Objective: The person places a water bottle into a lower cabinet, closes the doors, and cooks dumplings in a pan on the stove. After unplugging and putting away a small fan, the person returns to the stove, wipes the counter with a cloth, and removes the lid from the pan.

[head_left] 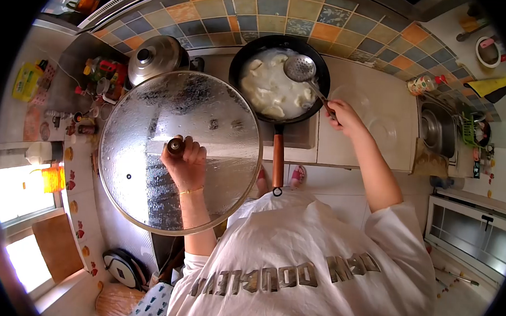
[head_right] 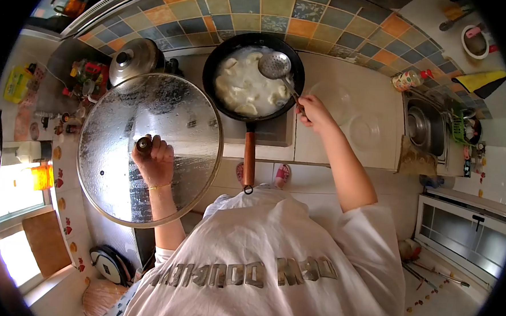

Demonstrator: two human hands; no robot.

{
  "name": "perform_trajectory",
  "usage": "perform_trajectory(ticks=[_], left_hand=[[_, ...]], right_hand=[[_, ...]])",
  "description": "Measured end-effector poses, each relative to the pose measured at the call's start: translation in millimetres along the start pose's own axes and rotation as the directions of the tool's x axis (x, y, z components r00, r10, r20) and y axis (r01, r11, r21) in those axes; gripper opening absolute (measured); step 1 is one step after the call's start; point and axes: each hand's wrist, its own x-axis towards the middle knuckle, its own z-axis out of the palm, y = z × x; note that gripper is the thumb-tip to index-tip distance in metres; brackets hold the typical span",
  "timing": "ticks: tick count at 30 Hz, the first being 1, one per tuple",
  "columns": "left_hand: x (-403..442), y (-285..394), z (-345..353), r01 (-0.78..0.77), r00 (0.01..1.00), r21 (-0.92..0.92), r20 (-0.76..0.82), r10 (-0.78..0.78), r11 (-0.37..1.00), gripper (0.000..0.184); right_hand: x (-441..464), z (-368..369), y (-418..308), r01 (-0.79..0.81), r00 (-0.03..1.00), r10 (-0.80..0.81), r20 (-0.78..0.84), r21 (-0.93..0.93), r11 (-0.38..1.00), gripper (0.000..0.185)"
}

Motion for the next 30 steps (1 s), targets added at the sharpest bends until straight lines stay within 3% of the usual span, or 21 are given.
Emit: perform_trajectory(ticks=[5,9,14,18,26,30], left_hand=[[1.1,-1.7,2.1,-0.006,1.000,0.002,-0.018,0.006,1.000,0.028],[2.2,-2.8,2.7,0.002,1.000,-0.007,-0.021,-0.003,1.000,0.029],[1.1,-3.7,1.8,0.010,1.000,-0.011,-0.019,-0.010,1.000,0.029],[-1.2,-4.2,0.5,0.000,0.998,0.029,-0.062,0.002,1.000,0.031],[-2.8,-5.4,3.3,0.010,0.998,0.035,-0.058,-0.008,0.999,0.031],[-0.7,-8.2,3.3,0.019,0.999,0.017,-0.047,-0.018,1.000,0.031]], right_hand=[[-58.6,-3.0,11.0,-0.110,0.994,0.110,-0.009,0.039,0.993,0.013],[-82.9,7.6,23.9,-0.137,0.987,0.135,0.084,0.012,0.991,0.014],[-75.1,44.4,35.6,-0.181,0.967,0.179,0.180,-0.008,0.983,0.019],[-42.7,72.5,35.2,-0.116,0.974,0.105,0.200,0.046,0.992,0.020],[17.3,59.1,9.9,-0.028,0.997,0.016,0.075,0.158,0.987,0.016],[-2.0,27.1,9.6,-0.013,1.000,0.010,0.028,0.129,0.991,0.015]])
